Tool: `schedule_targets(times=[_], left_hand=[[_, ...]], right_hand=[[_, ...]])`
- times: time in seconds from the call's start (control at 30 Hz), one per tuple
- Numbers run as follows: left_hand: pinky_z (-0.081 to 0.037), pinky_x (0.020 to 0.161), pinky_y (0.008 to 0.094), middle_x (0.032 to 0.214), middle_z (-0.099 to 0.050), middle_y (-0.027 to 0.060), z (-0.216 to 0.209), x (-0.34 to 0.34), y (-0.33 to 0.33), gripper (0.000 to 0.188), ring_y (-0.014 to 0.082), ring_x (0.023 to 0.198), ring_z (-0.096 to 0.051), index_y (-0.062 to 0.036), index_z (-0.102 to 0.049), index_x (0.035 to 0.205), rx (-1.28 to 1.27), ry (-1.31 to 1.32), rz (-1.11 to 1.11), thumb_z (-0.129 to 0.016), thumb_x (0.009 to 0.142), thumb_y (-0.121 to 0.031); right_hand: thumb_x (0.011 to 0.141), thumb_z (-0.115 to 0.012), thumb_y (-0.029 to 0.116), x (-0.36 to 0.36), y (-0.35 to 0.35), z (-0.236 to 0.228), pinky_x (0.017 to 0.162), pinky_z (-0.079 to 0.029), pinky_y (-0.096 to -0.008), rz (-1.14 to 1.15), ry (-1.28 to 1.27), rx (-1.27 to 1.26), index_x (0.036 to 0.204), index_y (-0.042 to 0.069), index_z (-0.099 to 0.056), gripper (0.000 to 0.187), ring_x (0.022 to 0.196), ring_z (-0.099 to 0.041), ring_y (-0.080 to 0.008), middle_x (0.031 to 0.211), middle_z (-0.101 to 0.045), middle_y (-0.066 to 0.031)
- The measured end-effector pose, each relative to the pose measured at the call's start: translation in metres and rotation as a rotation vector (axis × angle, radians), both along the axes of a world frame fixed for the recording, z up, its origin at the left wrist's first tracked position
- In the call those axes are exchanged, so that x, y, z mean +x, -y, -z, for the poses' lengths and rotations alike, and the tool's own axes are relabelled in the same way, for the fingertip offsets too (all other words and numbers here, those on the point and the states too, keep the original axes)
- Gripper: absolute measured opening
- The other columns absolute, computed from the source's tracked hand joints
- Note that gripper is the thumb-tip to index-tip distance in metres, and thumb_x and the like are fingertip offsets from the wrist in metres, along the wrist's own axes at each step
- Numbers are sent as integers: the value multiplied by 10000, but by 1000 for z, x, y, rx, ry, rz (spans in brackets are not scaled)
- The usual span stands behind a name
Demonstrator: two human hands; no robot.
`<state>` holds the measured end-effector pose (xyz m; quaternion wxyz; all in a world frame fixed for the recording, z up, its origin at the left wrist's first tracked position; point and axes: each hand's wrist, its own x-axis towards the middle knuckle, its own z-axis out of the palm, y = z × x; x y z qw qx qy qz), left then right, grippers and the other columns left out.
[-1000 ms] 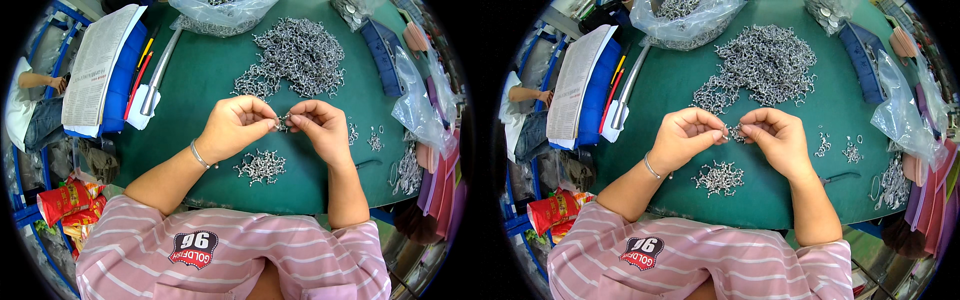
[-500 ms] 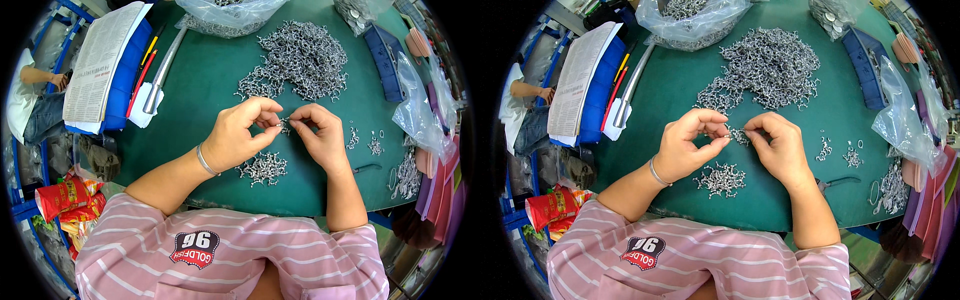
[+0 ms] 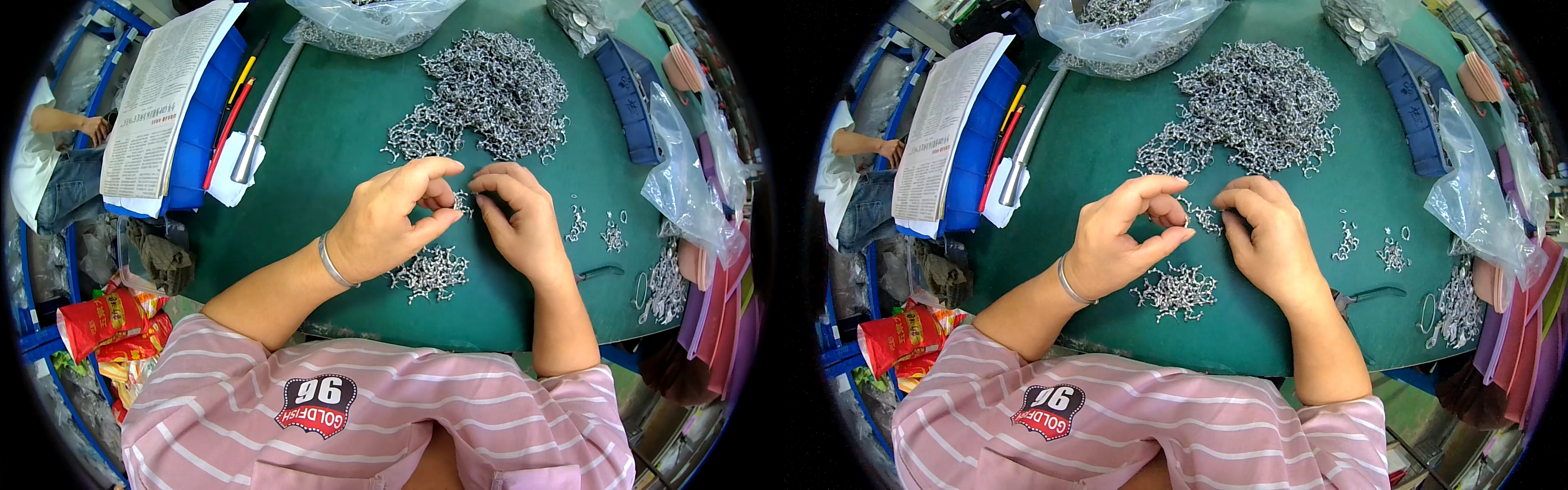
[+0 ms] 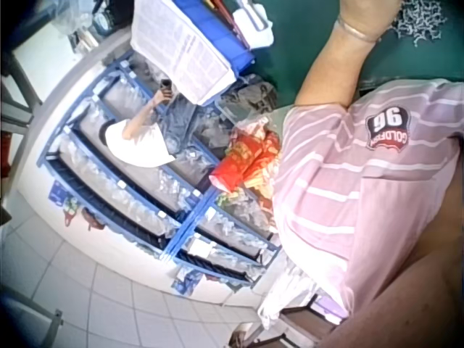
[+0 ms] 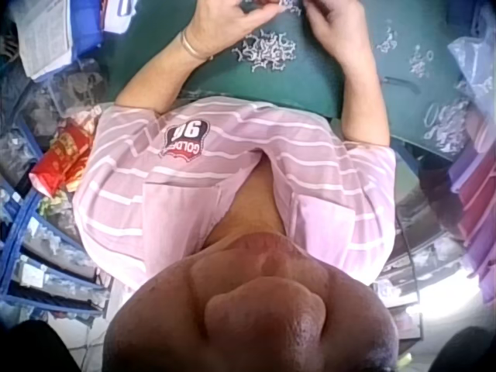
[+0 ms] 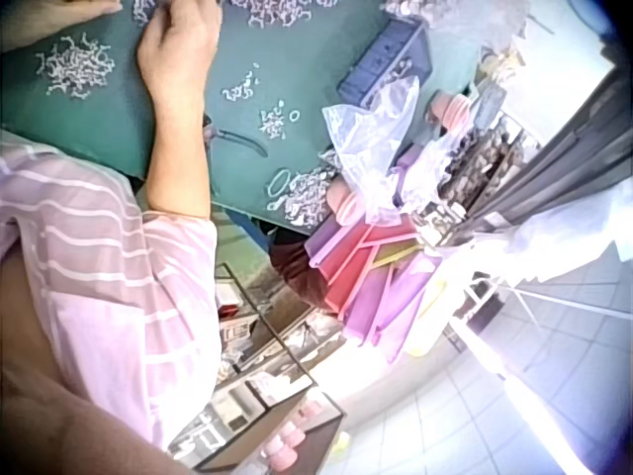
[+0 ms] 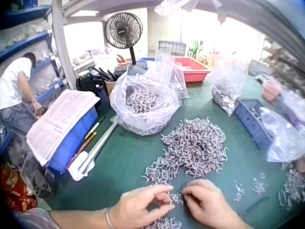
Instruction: The person sits at a green worktable and repeatedly picks up small silver metal hooks and jump rings, then links them together by hand. They place the assembled pieces into a small pile on the table and occasionally reach into a plastic bag to retrieve more components.
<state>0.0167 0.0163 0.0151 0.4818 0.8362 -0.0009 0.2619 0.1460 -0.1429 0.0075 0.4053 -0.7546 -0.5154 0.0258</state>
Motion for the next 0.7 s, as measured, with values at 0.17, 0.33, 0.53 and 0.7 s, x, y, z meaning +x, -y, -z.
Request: schedule_targets(times=[0.17, 0.33, 0.53, 0.7], left_hand=[[-552, 703, 244, 874, -679, 72, 3, 2, 1, 371, 116, 797, -665, 6, -558, 1139, -378, -142, 44, -712, 802, 5], [-545, 801, 247, 1016, -679, 111, 11, 3, 5, 230, 131, 899, -659, 40, -601, 1108, -830, -168, 158, -640, 895, -36], [-537, 821, 268, 977, -666, 103, 20, 6, -3, 177, 146, 892, -649, 46, -596, 1080, -597, -172, 20, -596, 909, 0], [-521, 735, 239, 904, -675, 81, 11, 6, -2, 104, 125, 812, -653, 26, -632, 993, -333, -33, -22, -596, 896, 16]], right_hand=[[769, -729, 22, -11, -5, -14, 711, -518, -315, -169, -362, 167, 1022, 25, -644, 267, 880, -628, -239, 988, -640, -116], [769, -688, -35, -14, -6, -12, 692, -525, -333, -115, -131, 179, 999, 15, -637, 241, 821, -636, -275, 931, -637, -132], [820, -661, -2, 45, 10, -33, 616, -474, -238, 368, -557, 293, 1023, 26, -668, 205, 700, -568, -84, 860, -629, -18], [797, -671, 10, 194, 64, -54, 596, -492, -249, 742, -446, 398, 1144, -18, -612, 353, 704, -595, -114, 852, -644, -42]])
